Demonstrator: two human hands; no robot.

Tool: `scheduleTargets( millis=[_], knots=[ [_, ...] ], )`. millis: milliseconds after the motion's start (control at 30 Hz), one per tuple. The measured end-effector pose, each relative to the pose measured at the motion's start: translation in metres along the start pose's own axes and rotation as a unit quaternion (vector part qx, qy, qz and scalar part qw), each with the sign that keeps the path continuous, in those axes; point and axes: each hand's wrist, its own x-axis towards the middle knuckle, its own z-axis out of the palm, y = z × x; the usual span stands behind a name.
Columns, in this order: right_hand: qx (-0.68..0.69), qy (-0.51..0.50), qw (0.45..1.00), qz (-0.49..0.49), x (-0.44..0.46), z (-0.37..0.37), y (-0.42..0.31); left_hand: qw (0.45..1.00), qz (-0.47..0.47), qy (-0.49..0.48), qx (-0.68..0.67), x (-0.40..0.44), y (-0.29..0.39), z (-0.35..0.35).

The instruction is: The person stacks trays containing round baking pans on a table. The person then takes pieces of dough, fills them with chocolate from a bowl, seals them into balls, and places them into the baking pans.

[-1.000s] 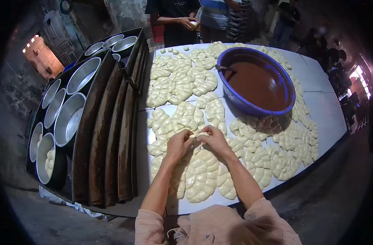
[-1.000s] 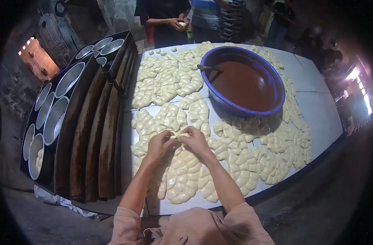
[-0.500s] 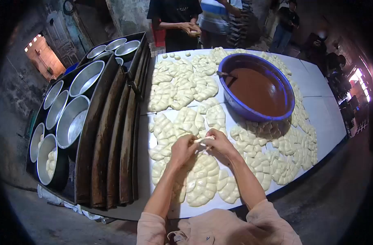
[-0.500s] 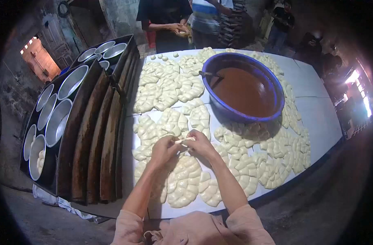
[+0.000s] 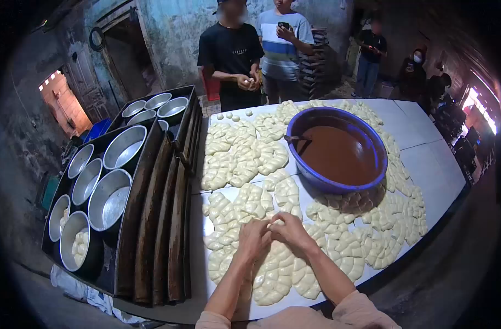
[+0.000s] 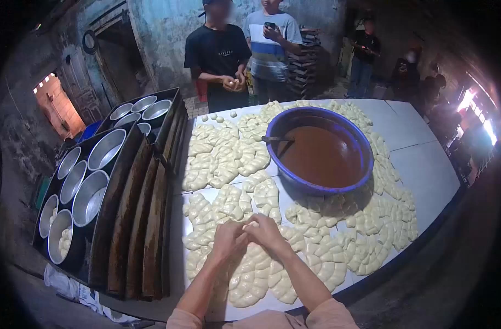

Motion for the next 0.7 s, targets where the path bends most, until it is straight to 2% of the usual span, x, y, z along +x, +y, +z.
scheduleTargets(
  millis=[100, 133, 233, 267, 367, 433, 500, 533, 633, 700],
  knots=[
    [-0.047, 0.01, 0.999, 0.011, -0.016, -0.005, -0.03, 1.0, -0.012, 0.026, 0.011, -0.002, 0.007, -0.004],
    [0.025, -0.014, 0.998, 0.051, -0.015, -0.004, -0.019, 0.999, -0.001, 0.044, 0.013, -0.002, 0.002, 0.0],
    [-0.02, -0.013, 1.0, -0.009, -0.022, -0.006, -0.028, 0.999, -0.012, 0.04, 0.017, -0.003, 0.001, 0.0],
    [0.13, -0.027, 0.99, 0.039, -0.018, -0.001, -0.02, 0.998, -0.019, 0.055, -0.007, -0.004, 0.003, 0.001],
    [0.022, -0.013, 0.999, 0.04, -0.013, -0.008, -0.011, 0.999, 0.018, 0.031, -0.013, -0.005, 0.005, -0.003],
    [0.125, -0.03, 0.989, 0.07, -0.011, -0.006, 0.0, 0.999, 0.025, 0.023, 0.022, -0.006, 0.0, 0.005],
    [0.271, -0.066, 0.951, 0.131, -0.014, -0.009, -0.002, 0.997, 0.041, 0.023, 0.068, -0.01, 0.008, 0.0],
    [0.302, -0.086, 0.94, 0.137, -0.016, -0.012, -0.003, 0.994, 0.038, 0.024, 0.099, -0.01, 0.002, 0.006],
    [0.385, -0.102, 0.914, 0.077, -0.023, -0.027, -0.019, 0.982, 0.106, 0.066, 0.139, -0.01, -0.016, 0.025],
    [0.384, -0.067, 0.92, 0.042, -0.031, -0.042, -0.033, 0.991, 0.038, -0.016, 0.124, -0.01, -0.008, 0.018]
  ],
)
